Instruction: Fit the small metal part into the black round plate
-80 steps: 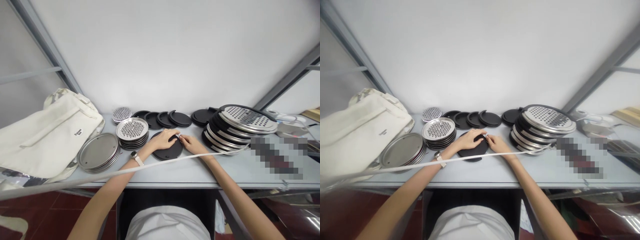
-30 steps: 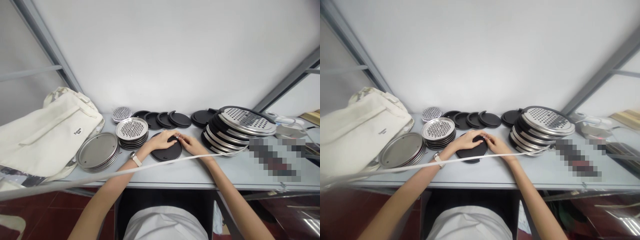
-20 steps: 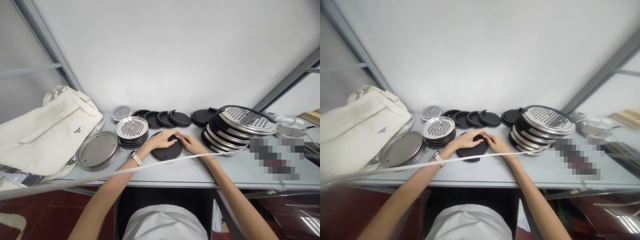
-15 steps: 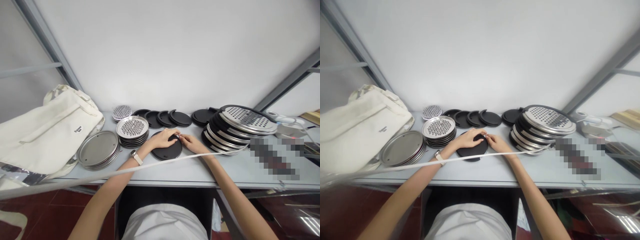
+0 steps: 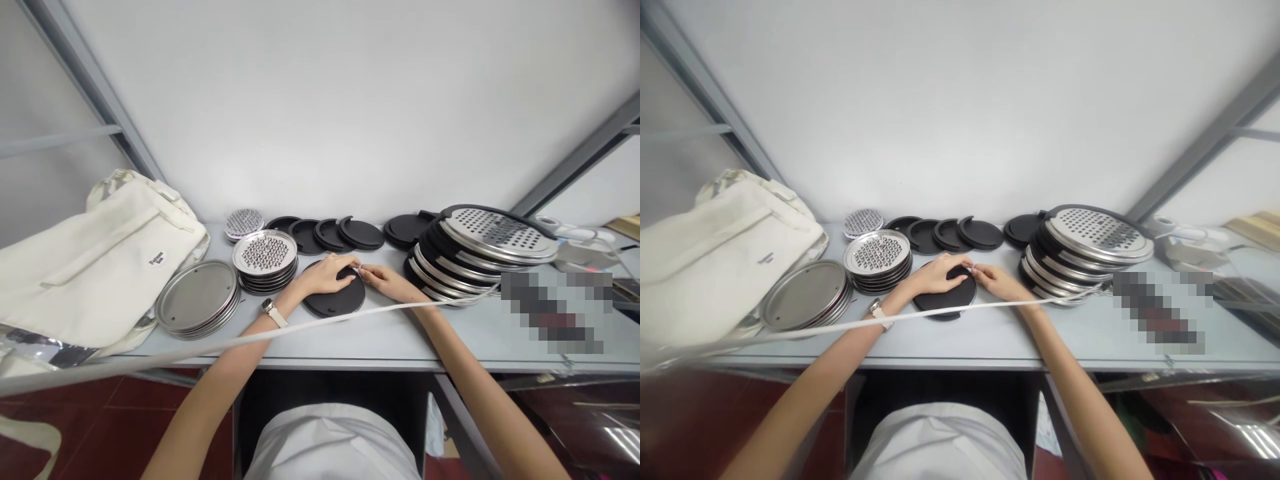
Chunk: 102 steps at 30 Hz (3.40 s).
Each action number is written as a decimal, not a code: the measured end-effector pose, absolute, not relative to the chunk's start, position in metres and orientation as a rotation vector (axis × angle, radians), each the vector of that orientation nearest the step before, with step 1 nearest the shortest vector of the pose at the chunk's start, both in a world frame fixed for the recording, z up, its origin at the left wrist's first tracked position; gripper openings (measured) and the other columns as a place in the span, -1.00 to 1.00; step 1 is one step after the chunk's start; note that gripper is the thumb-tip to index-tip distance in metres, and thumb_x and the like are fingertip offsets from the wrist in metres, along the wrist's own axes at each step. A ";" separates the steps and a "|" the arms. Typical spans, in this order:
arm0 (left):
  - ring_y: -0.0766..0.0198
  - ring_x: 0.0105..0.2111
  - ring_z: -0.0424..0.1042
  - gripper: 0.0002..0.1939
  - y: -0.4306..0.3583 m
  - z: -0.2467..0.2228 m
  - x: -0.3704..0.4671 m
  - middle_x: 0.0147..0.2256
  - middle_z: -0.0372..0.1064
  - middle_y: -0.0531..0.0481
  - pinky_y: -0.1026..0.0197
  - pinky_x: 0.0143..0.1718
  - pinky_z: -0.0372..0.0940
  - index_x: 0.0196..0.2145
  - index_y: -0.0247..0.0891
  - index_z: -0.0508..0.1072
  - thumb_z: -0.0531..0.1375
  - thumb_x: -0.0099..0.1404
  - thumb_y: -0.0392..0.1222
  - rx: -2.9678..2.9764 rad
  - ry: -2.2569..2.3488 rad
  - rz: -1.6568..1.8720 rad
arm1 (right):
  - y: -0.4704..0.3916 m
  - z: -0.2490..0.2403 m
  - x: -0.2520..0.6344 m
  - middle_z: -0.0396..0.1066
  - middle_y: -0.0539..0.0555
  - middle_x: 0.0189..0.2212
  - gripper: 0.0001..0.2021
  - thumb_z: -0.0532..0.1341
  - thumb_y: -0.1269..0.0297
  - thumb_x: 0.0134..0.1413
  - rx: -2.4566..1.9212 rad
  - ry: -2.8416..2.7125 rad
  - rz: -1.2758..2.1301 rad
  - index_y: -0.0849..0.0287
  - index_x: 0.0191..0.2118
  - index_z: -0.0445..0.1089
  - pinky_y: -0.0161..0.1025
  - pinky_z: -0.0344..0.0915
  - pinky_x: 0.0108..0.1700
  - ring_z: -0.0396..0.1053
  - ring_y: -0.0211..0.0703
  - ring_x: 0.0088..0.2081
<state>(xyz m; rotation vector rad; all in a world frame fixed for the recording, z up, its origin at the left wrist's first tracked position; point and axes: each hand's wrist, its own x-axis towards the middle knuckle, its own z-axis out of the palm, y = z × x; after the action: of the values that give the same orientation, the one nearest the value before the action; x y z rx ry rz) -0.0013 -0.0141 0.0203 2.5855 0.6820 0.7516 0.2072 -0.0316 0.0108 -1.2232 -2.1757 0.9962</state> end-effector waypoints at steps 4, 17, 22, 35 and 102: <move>0.19 -0.03 0.38 -0.71 -0.013 0.020 -0.001 -0.06 0.41 -0.06 0.11 0.06 0.20 -0.03 -0.21 0.31 0.10 0.29 -0.30 2.576 0.686 0.746 | -0.032 0.010 0.207 0.32 0.04 -0.48 -0.49 -0.05 -0.15 0.18 -1.237 -2.182 0.957 0.24 -0.33 0.35 -0.28 0.19 -0.33 0.23 -0.17 -0.40; 0.17 -0.02 0.38 -0.71 -0.014 0.019 -0.001 -0.04 0.40 -0.08 0.09 0.07 0.21 -0.02 -0.22 0.29 0.09 0.29 -0.30 2.567 0.686 0.751 | -0.035 0.004 0.202 0.34 0.04 -0.50 -0.51 -0.06 -0.14 0.17 -1.301 -2.120 0.938 0.21 -0.39 0.32 -0.28 0.19 -0.34 0.25 -0.17 -0.42; 0.17 -0.02 0.38 -0.71 -0.015 0.021 -0.001 -0.05 0.40 -0.08 0.09 0.07 0.20 -0.03 -0.22 0.29 0.09 0.28 -0.30 2.568 0.683 0.745 | -0.034 0.010 0.207 0.28 0.01 -0.50 -0.51 -0.04 -0.15 0.17 -1.231 -2.136 1.024 0.22 -0.36 0.32 -0.29 0.16 -0.36 0.21 -0.20 -0.42; 0.17 -0.02 0.38 -0.70 -0.013 0.018 0.001 -0.05 0.40 -0.10 0.10 0.06 0.20 -0.03 -0.22 0.29 0.10 0.27 -0.31 2.565 0.659 0.763 | -0.038 0.007 0.203 0.29 0.02 -0.52 -0.51 -0.03 -0.17 0.15 -1.275 -2.095 1.002 0.21 -0.41 0.29 -0.29 0.16 -0.37 0.22 -0.19 -0.44; 0.17 0.01 0.30 -0.67 -0.021 0.024 0.000 -0.01 0.38 -0.05 0.07 0.11 0.09 0.05 -0.18 0.32 0.02 0.37 -0.13 2.784 0.853 0.574 | -0.040 0.001 0.201 0.50 0.13 -0.27 -0.59 -0.06 0.06 0.26 -1.246 -2.136 0.752 0.21 -0.13 0.41 -0.20 0.28 -0.21 0.40 -0.03 -0.27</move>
<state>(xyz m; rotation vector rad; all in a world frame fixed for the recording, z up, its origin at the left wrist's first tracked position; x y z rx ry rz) -0.0002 -0.0207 0.0240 2.7842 0.8534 0.5740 0.2005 -0.0402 0.0006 -1.2459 -2.1359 0.7520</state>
